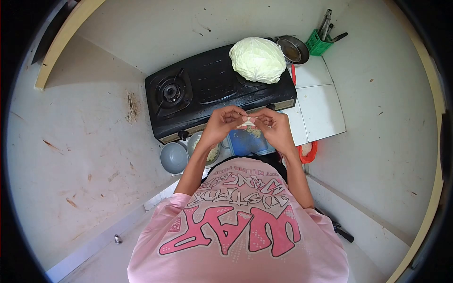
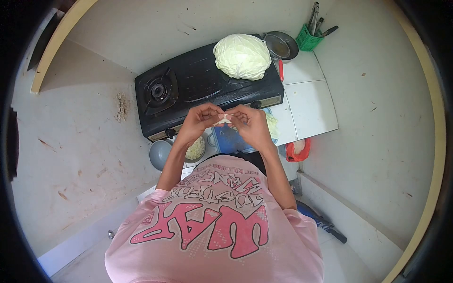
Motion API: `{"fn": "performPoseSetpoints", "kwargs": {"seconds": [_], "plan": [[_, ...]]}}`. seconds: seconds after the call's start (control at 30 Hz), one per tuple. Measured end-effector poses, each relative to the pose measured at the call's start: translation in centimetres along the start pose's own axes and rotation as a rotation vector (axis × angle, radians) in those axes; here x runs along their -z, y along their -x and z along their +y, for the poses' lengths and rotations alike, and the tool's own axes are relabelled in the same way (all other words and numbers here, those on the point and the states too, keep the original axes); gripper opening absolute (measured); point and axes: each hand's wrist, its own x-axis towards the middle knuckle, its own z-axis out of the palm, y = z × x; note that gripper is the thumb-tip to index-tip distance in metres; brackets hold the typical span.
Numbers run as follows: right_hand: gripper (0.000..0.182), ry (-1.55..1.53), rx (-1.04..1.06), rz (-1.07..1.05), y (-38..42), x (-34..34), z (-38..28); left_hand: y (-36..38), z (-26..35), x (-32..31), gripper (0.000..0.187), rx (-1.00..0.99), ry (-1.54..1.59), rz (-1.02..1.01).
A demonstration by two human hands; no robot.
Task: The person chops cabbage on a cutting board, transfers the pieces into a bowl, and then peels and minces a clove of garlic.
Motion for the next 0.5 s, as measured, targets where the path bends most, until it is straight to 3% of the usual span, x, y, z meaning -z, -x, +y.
{"fn": "performPoseSetpoints", "kwargs": {"seconds": [0.3, 0.4, 0.5], "plan": [[0.012, -0.252, -0.052, -0.047, -0.07, 0.22, 0.82, -0.25, -0.07, -0.13, 0.019, -0.095, -0.099, 0.031], [0.012, -0.217, -0.079, -0.043, 0.01, 0.33, 0.90, -0.09, 0.01, -0.31, 0.018, -0.095, -0.163, 0.026], [0.011, -0.194, -0.064, -0.011, 0.10, 0.23, 0.98, 0.10, 0.44, -0.35, 0.017, -0.007, -0.035, 0.013]]}}
